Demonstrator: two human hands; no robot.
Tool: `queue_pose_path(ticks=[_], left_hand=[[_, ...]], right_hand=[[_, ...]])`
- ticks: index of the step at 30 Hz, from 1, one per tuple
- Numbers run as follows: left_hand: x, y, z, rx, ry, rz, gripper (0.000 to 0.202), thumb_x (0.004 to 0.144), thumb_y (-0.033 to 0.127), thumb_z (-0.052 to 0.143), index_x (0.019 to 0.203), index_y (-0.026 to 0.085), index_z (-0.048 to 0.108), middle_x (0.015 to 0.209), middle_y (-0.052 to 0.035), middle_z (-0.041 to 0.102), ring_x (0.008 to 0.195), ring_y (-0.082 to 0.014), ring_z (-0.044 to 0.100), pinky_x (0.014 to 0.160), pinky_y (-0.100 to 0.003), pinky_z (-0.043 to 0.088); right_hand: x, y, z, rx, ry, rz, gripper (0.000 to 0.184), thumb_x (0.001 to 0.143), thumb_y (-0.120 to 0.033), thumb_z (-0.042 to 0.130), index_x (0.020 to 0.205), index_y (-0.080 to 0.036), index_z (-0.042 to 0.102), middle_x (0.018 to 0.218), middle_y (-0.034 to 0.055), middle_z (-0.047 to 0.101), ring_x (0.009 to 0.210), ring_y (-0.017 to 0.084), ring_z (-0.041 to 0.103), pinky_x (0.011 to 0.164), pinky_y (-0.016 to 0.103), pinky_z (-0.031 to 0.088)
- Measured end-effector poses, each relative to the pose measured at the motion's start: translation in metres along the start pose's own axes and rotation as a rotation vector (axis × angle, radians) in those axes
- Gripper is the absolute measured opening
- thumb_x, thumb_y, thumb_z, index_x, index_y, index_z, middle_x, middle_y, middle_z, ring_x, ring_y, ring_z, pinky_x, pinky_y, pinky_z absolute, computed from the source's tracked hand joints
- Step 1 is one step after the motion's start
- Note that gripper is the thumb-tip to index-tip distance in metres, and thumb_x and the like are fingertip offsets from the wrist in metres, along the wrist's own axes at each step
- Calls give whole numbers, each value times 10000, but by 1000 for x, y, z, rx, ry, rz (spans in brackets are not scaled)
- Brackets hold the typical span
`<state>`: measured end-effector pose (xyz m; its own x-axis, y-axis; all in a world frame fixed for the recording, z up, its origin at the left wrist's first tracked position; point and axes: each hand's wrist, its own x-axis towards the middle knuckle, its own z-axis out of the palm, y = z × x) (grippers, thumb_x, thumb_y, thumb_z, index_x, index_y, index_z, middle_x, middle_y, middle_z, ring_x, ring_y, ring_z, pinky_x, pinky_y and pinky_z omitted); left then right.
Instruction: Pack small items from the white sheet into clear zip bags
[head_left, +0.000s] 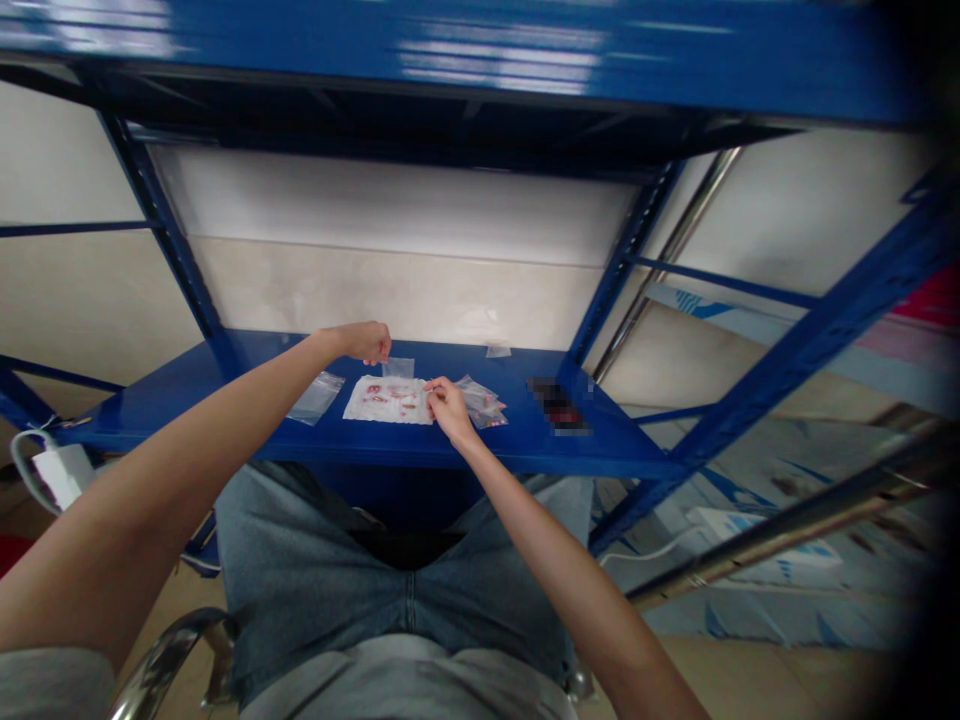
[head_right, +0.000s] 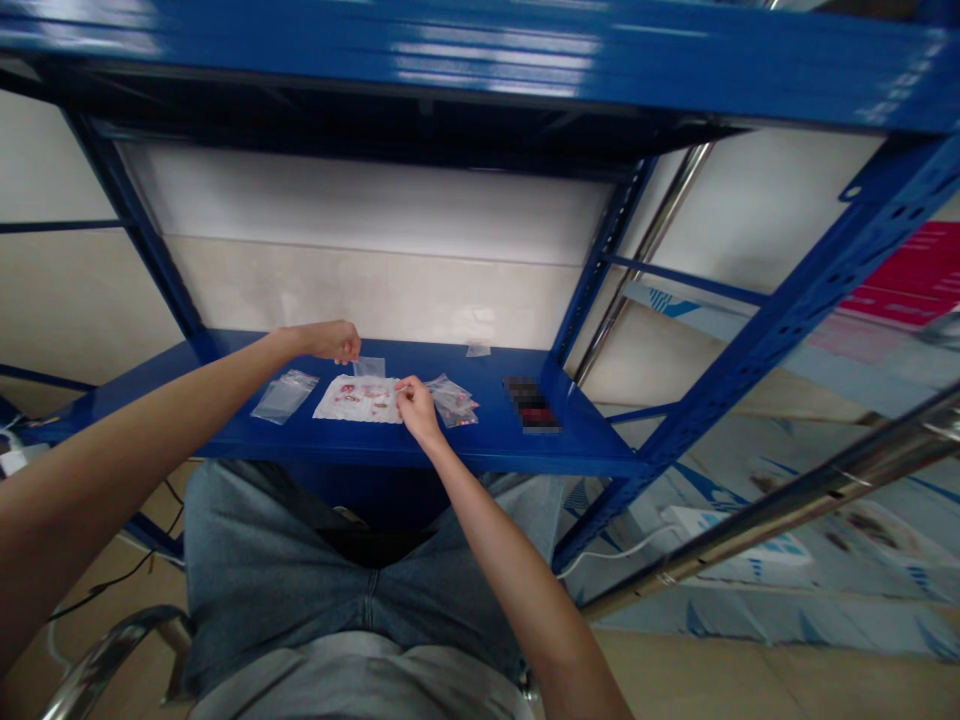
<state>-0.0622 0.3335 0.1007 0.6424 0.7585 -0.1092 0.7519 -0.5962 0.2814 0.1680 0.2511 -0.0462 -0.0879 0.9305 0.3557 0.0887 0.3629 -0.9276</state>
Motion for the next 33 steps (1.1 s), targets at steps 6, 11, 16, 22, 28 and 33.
queue_pose_path(ticks=[6, 11, 16, 22, 28, 33], left_hand=[[-2, 2, -2, 7, 23, 2, 167, 663, 79, 613, 743, 111, 757, 618, -57, 713, 543, -114, 595, 559, -214, 407], [-4, 1, -2, 12, 41, -15, 164, 622, 75, 625, 711, 126, 754, 594, -41, 699, 544, -108, 571, 568, -214, 387], [-5, 3, -1, 68, 54, -11, 209, 595, 70, 615, 738, 106, 763, 696, -75, 734, 600, -133, 583, 592, -236, 393], [-8, 6, 0, 62, 36, 13, 256, 627, 67, 572, 790, 111, 765, 712, -62, 744, 603, -115, 593, 588, -212, 393], [-5, 2, 1, 34, 49, 61, 257, 596, 33, 557, 744, 120, 748, 648, -40, 719, 566, -98, 577, 558, -198, 370], [-5, 2, 2, 8, 60, 75, 240, 590, 4, 516, 673, 114, 712, 607, -42, 693, 552, -102, 578, 550, -200, 382]], right_hand=[[0, -1, 0, -2, 0, 2, 213, 706, -191, 461, 906, -229, 522, 563, -72, 502, 437, 124, 470, 436, 212, 359], [2, 1, 1, -14, -4, 0, 244, 699, -195, 460, 932, -232, 523, 551, -78, 498, 436, 126, 471, 431, 207, 346], [3, 3, 1, -34, -12, -8, 252, 698, -201, 464, 936, -228, 542, 539, -82, 499, 435, 124, 465, 439, 206, 339], [2, 4, 0, -46, -22, -21, 259, 698, -204, 455, 942, -228, 539, 544, -77, 513, 443, 134, 483, 439, 211, 350], [1, 3, 0, -59, -27, -19, 240, 704, -205, 457, 926, -226, 546, 555, -70, 520, 456, 132, 491, 453, 210, 357], [1, 3, 0, -63, -28, -23, 229, 708, -210, 456, 915, -229, 551, 562, -68, 526, 465, 134, 496, 456, 212, 363]])
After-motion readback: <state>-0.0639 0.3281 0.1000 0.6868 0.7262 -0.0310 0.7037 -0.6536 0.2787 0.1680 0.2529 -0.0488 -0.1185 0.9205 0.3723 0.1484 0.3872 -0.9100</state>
